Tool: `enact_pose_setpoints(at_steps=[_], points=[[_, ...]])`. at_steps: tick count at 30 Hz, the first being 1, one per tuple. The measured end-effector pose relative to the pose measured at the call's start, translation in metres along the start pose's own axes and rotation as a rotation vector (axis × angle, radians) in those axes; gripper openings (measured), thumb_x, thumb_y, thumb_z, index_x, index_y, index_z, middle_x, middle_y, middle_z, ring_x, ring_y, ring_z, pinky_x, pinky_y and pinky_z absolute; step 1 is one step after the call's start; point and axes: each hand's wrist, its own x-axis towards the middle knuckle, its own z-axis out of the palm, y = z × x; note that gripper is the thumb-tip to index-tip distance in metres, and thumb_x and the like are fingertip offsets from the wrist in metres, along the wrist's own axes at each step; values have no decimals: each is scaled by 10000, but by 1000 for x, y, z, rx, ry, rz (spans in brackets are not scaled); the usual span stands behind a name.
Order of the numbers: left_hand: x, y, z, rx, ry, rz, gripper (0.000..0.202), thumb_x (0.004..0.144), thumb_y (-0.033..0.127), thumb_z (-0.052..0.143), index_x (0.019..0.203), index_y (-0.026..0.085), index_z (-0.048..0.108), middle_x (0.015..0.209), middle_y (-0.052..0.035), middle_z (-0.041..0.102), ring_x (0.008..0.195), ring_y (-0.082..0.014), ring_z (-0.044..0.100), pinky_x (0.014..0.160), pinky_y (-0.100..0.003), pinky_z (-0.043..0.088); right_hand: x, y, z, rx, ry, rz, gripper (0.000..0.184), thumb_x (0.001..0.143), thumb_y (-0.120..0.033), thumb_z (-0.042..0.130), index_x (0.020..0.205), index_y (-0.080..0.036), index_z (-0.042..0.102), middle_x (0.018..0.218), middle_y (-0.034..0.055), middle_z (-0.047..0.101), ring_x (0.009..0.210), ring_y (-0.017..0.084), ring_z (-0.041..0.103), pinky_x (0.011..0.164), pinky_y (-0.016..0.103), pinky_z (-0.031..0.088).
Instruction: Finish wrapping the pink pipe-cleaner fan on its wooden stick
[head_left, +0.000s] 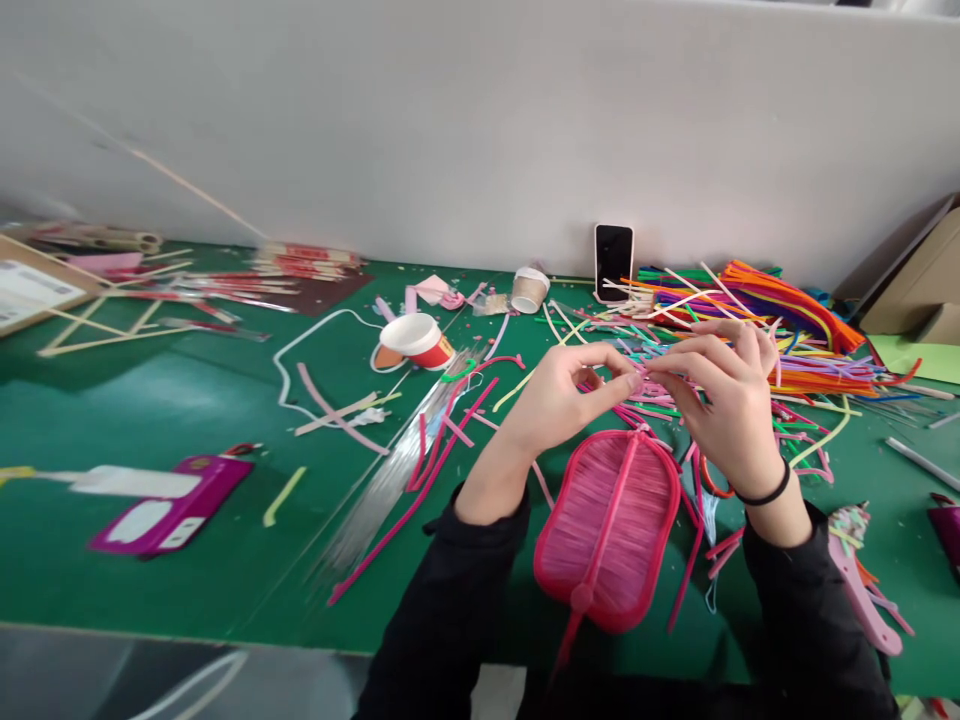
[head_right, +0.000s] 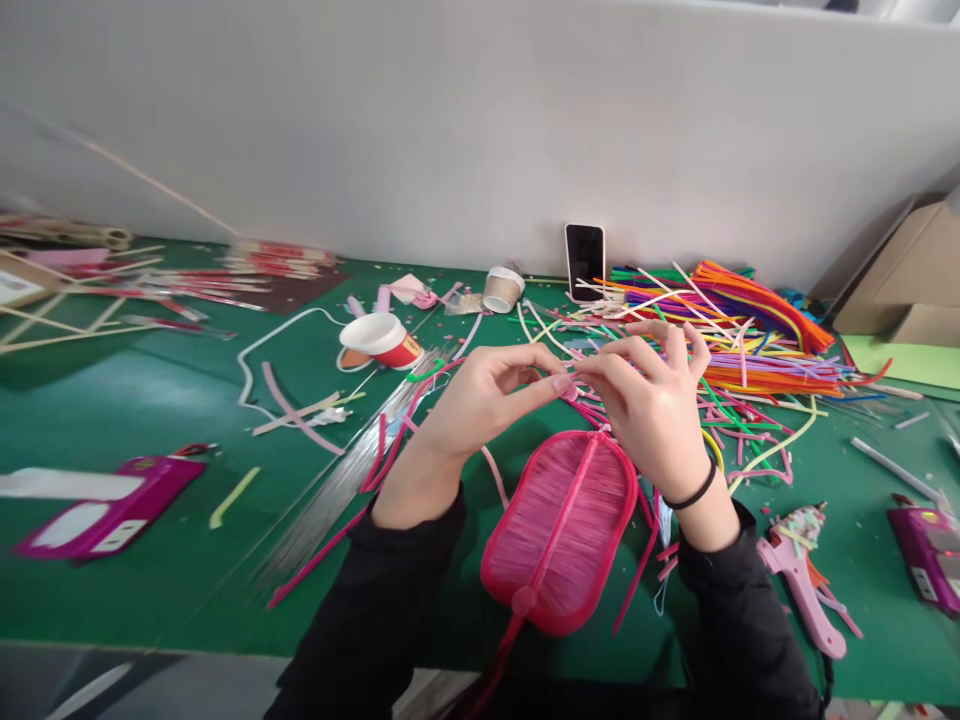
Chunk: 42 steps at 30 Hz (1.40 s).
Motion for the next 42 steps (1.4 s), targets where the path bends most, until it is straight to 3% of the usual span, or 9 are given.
enact_pose_setpoints(at_steps=[3, 7, 9, 13, 19, 27, 31, 35, 42], points=[[0, -1, 4, -14, 41, 30, 170, 806, 329, 726, 718, 185, 703, 734, -28, 695, 700, -173, 613, 639, -289, 461, 0, -2, 0, -1, 6, 8, 86, 931, -280, 667, 898, -323, 734, 904, -31, 764, 1103, 250, 604, 1062, 501, 297], [1, -3, 16, -136, 312, 75, 167, 820, 313, 703, 704, 195, 684, 719, -11, 662, 705, -164, 593, 641, -281, 472, -1, -11, 4, -3, -9, 65, 74, 936, -278, 646, 907, -286, 714, 902, -12, 753, 1084, 250, 615, 1065, 492, 300], [2, -3, 19, -174, 356, 56, 168, 819, 325, 709, 714, 196, 691, 724, -6, 665, 698, -159, 589, 623, -272, 470, -2, -15, 7, -10, 16, 99, 71, 933, -275, 643, 894, -271, 702, 904, -6, 749, 1070, 250, 622, 1071, 493, 292], [2, 2, 13, -118, 270, 7, 208, 798, 390, 747, 747, 189, 729, 746, -24, 703, 655, -153, 588, 569, -264, 462, -2, -14, 6, -8, 43, 149, 71, 933, -271, 644, 891, -277, 702, 903, -3, 749, 1045, 253, 625, 1043, 490, 311], [-2, 7, 4, -70, 132, 18, 168, 814, 354, 749, 834, 187, 744, 833, -43, 738, 759, -178, 661, 648, -268, 511, 1, -12, -3, 5, 7, 116, 102, 935, -249, 643, 894, -295, 724, 908, 1, 746, 1047, 256, 613, 1016, 479, 332], [-3, 5, 7, -1, 157, 147, 104, 842, 293, 725, 796, 200, 730, 809, -36, 700, 779, -174, 636, 689, -280, 507, 2, -11, -7, 125, -36, 132, 50, 898, -260, 695, 883, -292, 731, 878, -17, 752, 1050, 250, 637, 998, 473, 367], [-4, 6, 19, -194, 256, 154, 83, 809, 263, 763, 769, 195, 735, 794, -25, 702, 779, -161, 644, 680, -263, 512, 1, -14, -4, 227, 12, 162, 53, 873, -216, 717, 843, -260, 723, 839, -7, 748, 1042, 250, 657, 948, 448, 433], [-3, 2, 32, -419, 371, 70, 115, 797, 299, 786, 772, 196, 740, 758, -3, 692, 698, -123, 611, 639, -231, 500, -1, -19, 6, 226, 127, 212, 72, 879, -220, 714, 814, -252, 711, 819, -6, 751, 991, 241, 680, 914, 435, 464], [-4, 8, 7, -274, 218, 27, 355, 781, 445, 800, 1045, 214, 746, 932, -54, 708, 854, -169, 641, 609, -220, 511, 1, -8, -2, 14, 285, 13, 94, 896, -204, 708, 882, -296, 722, 876, -17, 768, 1058, 262, 647, 985, 501, 413]])
